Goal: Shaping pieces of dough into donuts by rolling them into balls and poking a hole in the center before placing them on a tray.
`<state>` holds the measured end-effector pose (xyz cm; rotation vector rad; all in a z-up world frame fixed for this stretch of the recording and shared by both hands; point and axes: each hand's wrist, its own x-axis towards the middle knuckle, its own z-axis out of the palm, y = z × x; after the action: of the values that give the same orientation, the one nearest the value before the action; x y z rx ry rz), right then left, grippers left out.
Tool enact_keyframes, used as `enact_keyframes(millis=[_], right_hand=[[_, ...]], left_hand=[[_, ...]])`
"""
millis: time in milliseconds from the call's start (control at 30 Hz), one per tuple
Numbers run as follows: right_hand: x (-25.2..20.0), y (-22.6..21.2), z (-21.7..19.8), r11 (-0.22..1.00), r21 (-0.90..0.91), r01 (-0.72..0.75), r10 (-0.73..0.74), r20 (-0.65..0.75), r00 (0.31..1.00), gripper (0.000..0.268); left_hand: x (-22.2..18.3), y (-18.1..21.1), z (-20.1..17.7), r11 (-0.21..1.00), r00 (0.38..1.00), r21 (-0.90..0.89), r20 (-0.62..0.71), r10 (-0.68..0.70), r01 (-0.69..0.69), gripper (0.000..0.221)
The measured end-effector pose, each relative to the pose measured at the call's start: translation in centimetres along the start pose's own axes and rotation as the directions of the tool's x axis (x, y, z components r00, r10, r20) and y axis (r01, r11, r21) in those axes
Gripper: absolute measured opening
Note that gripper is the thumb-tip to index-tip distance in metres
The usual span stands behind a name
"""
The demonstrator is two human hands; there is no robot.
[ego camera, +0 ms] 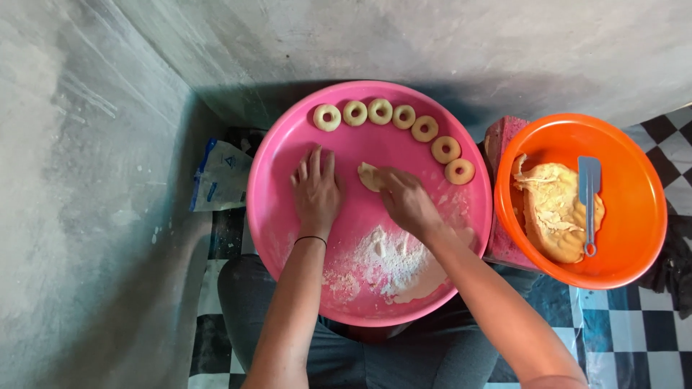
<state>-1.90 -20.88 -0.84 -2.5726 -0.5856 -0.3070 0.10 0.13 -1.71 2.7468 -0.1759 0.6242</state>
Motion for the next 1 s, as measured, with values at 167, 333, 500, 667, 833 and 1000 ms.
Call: enact_keyframes(millis=[167, 333, 500, 667, 833, 1000], right_hand=[[4.6, -2.4, -0.4, 0.982, -0.069, 0.175, -0.175, -0.001, 0.985, 0.050], [3.2, 0.2, -0.1, 0.951, -0.156, 0.267, -0.260, 0.061, 0.964, 0.037], [-1.9, -0.2, -4.1, 0.949, -0.235, 0.209, -0.178, 0.147, 0.973, 0.051], [-2.5, -1.8, -3.8, 0.946, -0.325, -0.003, 0.143, 0.409, 0.901, 0.062], [1.7, -0.6, -3.1, 0.924, -0.381, 0.014, 0.185, 0.479, 0.858, 0.051], [5.1, 0.6, -3.1, 0.888, -0.367, -0.277, 0.410, 0.360, 0.838, 0.037]], left_hand=[[0.2, -0.2, 0.4, 1.000, 0.999, 0.018, 0.046, -0.024, 0.023, 0.040], [0.2, -0.1, 0.0, 0.999, 1.000, 0.044, 0.030, -0.009, 0.008, 0.038], [0.5, 0.2, -0.9, 1.000, 0.999, -0.010, 0.037, -0.016, 0.017, 0.039], [0.5, 0.3, -0.4, 0.999, 0.999, 0.031, 0.044, -0.021, 0.020, 0.041], [0.2, 0.0, 0.5, 0.997, 1.000, 0.071, -0.002, -0.007, 0.007, 0.042], [0.6, 0.0, 0.6, 0.994, 0.996, 0.109, -0.092, 0.000, 0.010, 0.038]])
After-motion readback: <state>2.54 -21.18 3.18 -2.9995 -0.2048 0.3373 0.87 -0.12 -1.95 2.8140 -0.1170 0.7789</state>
